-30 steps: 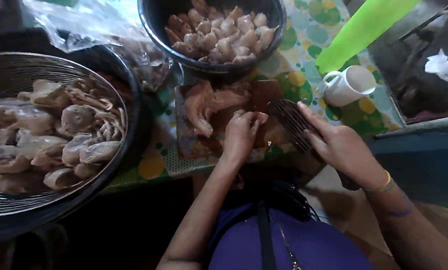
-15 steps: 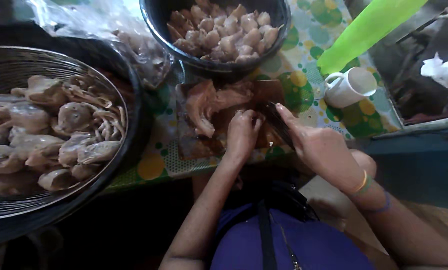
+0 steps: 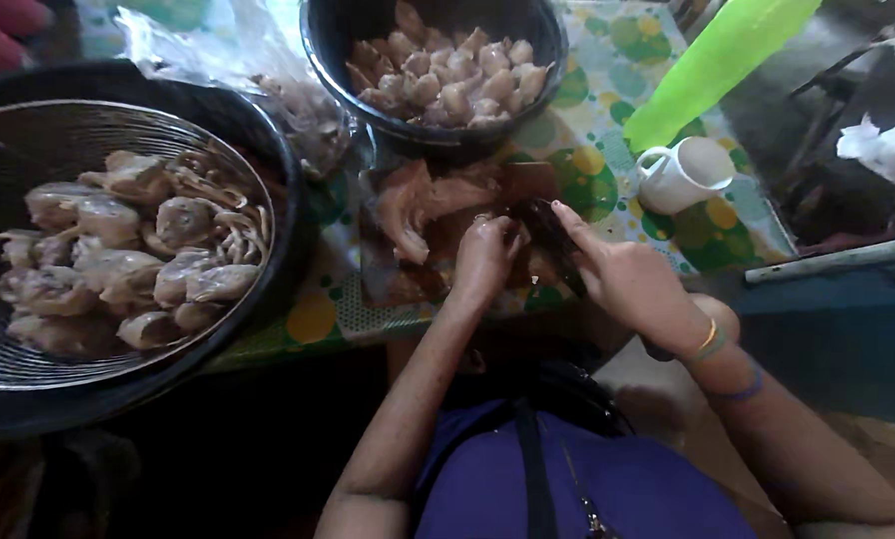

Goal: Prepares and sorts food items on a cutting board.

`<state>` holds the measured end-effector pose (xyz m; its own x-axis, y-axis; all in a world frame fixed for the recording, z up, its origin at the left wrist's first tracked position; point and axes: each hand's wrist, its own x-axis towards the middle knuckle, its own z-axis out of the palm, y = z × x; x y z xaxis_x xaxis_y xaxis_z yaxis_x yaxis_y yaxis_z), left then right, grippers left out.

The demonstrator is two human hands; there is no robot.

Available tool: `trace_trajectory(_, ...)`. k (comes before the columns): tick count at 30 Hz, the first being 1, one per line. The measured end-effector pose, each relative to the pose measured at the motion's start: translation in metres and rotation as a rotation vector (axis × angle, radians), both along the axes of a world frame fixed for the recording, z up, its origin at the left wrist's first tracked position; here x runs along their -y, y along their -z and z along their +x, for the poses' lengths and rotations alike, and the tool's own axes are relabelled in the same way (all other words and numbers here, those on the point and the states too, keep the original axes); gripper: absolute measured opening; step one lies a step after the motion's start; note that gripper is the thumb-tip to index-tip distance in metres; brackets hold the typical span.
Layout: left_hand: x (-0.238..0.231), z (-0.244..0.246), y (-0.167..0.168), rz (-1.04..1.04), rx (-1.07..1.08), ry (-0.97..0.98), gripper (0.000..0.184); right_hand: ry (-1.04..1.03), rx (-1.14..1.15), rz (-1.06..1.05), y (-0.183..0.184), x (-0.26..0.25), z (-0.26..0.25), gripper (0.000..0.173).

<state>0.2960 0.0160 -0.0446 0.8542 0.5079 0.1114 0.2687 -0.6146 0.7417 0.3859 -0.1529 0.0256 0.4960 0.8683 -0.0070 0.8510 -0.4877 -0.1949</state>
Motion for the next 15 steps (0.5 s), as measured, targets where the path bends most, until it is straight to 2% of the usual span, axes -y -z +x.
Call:
trace_trajectory(3, -0.002, -0.005, 0.000, -0.065, 0.021, -0.052, 0.024, 0.014, -0.036, 0.041, -0.001, 0.012, 0.010, 0.063)
trace_trajectory(8, 0.001, -0.009, 0.002, -0.105, 0.041, -0.123, 0.019, -0.054, 0.134, 0.169, -0.009, 0.023, -0.009, 0.059)
trace_trajectory(15, -0.001, -0.006, -0.004, -0.087, -0.030, -0.094, 0.016, -0.133, 0.136, 0.136, -0.009, 0.013, -0.005, 0.059)
